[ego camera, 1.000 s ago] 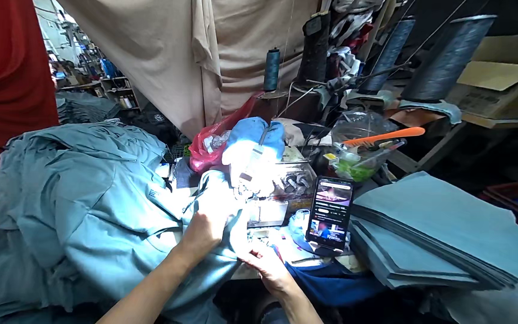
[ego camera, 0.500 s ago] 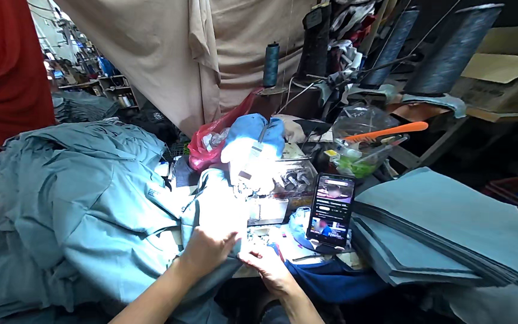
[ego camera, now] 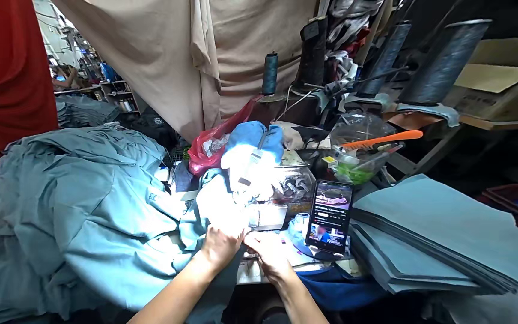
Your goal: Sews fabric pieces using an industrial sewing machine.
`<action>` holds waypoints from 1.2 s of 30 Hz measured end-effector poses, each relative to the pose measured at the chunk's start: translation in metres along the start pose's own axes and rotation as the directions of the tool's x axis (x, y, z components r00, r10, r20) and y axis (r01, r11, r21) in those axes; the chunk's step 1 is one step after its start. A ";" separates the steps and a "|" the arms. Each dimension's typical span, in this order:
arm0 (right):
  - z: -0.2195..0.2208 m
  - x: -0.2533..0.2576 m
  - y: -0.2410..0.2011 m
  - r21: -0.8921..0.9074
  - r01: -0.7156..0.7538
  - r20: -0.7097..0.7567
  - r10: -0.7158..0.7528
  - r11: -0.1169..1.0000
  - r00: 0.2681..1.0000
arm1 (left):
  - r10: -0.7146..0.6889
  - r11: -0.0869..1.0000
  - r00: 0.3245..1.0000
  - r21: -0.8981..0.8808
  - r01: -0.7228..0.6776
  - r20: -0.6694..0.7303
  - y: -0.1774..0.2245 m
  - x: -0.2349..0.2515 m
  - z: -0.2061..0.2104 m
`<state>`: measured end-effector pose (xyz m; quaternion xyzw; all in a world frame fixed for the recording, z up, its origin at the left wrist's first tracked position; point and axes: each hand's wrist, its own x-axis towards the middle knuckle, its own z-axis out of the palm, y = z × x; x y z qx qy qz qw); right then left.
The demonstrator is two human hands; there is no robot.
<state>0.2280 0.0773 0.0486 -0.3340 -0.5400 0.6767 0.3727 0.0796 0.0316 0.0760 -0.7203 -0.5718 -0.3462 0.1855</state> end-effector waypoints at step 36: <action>-0.001 -0.023 0.008 -0.083 -0.024 0.057 0.029 0.996 0.998 | 0.137 0.989 0.990 0.055 -0.136 -0.029 -0.001 -0.035 -0.014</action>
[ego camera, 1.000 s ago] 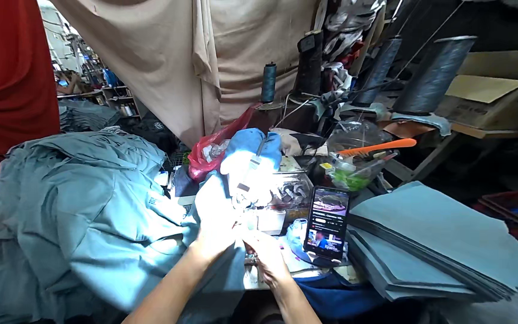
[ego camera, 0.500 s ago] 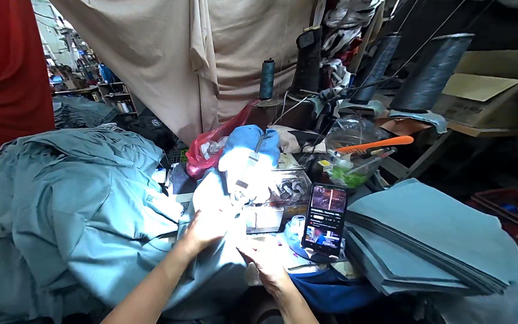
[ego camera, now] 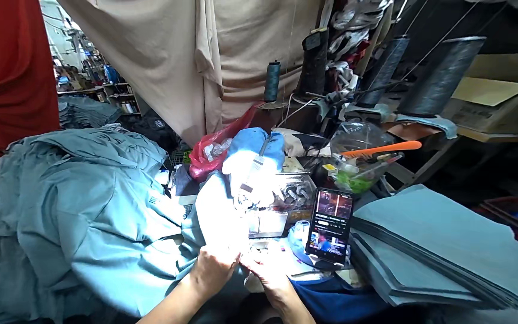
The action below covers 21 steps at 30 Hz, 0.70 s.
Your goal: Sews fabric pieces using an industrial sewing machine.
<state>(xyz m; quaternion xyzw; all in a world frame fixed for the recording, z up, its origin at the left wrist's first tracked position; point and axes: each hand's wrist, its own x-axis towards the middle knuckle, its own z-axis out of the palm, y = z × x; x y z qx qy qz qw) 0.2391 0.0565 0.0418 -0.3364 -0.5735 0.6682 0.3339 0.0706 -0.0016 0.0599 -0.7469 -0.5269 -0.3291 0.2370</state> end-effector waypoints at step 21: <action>-0.007 0.011 -0.003 -0.022 0.019 -0.107 -0.021 1.000 0.994 | -0.517 0.787 0.640 0.023 0.616 0.568 -0.053 0.085 -0.071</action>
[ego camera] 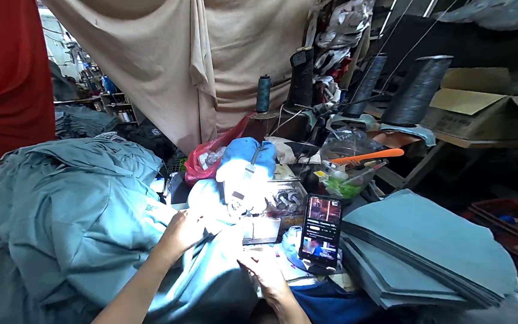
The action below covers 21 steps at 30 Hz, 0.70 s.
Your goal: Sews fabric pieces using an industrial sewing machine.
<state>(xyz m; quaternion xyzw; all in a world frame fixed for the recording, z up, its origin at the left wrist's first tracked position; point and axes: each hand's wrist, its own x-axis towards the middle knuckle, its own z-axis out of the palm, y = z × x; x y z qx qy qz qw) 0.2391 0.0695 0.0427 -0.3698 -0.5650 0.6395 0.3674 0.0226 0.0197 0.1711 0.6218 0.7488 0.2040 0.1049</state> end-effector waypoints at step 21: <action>0.015 0.024 -0.026 0.080 -0.041 -0.068 0.047 0.996 0.997 | 0.116 0.989 0.991 0.087 -0.121 0.067 0.043 0.012 0.067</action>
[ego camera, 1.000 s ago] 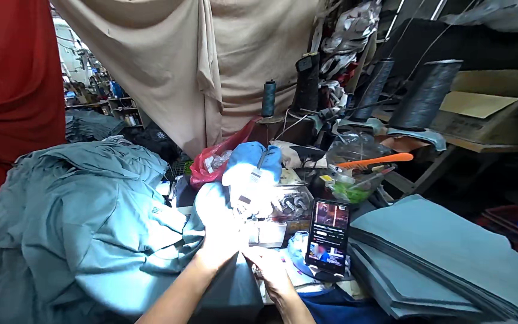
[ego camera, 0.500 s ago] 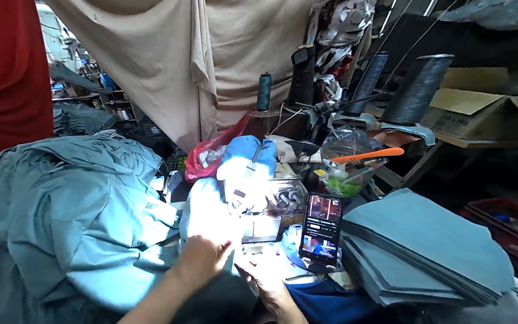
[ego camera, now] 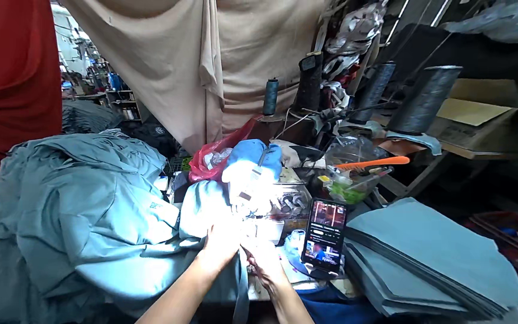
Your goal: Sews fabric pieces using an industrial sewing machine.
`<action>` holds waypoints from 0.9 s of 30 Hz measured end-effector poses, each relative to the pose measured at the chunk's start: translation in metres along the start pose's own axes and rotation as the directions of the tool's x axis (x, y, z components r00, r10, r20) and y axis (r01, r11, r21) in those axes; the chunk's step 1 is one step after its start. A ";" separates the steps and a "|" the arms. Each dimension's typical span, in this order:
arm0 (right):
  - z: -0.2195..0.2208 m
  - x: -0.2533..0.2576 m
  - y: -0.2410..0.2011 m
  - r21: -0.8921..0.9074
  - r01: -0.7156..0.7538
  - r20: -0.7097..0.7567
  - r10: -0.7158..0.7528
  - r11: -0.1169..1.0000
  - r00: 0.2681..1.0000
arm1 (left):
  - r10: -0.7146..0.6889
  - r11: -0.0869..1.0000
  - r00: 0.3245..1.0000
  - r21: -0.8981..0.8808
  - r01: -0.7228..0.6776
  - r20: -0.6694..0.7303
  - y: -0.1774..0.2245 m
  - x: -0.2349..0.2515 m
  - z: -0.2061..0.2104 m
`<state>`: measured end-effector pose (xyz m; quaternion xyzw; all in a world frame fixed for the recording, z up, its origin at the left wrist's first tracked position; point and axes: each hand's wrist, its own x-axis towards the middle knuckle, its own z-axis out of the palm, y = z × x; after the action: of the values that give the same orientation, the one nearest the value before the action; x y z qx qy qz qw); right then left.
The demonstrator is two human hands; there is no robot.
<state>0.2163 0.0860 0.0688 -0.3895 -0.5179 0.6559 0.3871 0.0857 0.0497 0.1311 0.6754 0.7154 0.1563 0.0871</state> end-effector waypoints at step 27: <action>-0.012 -0.062 0.028 0.138 0.075 0.129 -0.093 0.988 0.987 | 0.340 0.924 0.692 0.090 -0.371 -0.637 -0.028 -0.096 0.057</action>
<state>0.2495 0.0294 0.0465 -0.2952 -0.5141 0.6969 0.4036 0.0856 -0.0411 0.0604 0.7039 0.5535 0.4075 -0.1792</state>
